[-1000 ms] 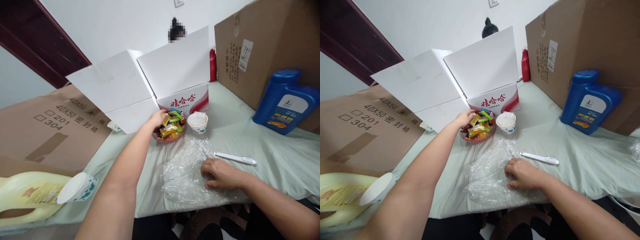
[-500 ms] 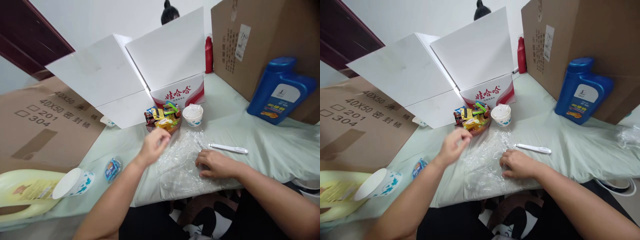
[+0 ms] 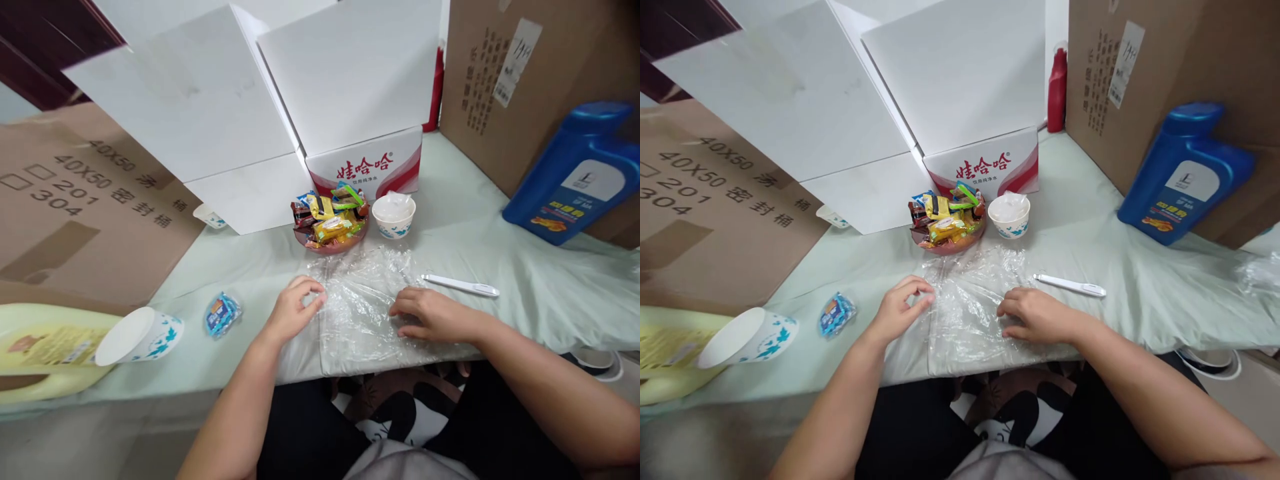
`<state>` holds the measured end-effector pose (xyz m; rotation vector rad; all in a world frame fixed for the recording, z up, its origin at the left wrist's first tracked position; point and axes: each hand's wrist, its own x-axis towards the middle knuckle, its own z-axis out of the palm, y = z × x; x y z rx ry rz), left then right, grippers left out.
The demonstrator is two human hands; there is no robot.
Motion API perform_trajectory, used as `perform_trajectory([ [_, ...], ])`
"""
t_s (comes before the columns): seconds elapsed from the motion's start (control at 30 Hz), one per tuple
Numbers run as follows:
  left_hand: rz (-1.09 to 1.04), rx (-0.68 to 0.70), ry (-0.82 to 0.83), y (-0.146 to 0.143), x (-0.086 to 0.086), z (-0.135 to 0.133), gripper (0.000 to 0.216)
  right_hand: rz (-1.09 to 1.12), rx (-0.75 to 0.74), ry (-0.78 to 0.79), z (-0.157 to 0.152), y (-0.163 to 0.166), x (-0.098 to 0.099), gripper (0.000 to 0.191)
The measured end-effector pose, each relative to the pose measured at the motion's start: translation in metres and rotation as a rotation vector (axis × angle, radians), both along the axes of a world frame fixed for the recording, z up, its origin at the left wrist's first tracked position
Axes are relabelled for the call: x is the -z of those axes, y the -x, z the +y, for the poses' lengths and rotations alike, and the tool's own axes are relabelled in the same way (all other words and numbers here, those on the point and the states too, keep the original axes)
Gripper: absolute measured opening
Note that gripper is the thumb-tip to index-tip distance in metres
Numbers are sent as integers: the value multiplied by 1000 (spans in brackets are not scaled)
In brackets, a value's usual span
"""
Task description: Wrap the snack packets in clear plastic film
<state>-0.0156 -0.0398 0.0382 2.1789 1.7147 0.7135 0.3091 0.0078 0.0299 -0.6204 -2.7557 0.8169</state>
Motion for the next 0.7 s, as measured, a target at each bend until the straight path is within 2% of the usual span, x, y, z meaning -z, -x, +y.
perform_trajectory([
  [0.03, -45, 160, 111, -6, -5, -8, 22, 30, 8, 31, 0, -2, -2, 26],
  [0.1, -23, 439, 324, -18, -13, -20, 40, 77, 33, 83, 2, -7, -6, 26],
  [0.17, 68, 554, 439, -26, -16, -26, 51, 81, 28, 134, 4, -14, -9, 28],
  [0.23, 127, 541, 466, -30, -16, -27, 31, 45, -23, 193, 7, -21, -10, 33],
  [0.3, 99, 519, 471, -27, -14, -24, 7, -6, -85, 234, 8, -27, -11, 44],
  [0.43, -195, 440, 573, -11, -10, -17, 11, -44, -137, 200, 5, -33, -10, 62],
  [0.57, -541, 255, 663, 4, -1, -10, 23, -63, -110, 129, 1, -32, -11, 59],
  [0.7, -690, 180, 667, 8, 11, -3, 30, -82, -60, 102, 0, -35, -11, 64],
])
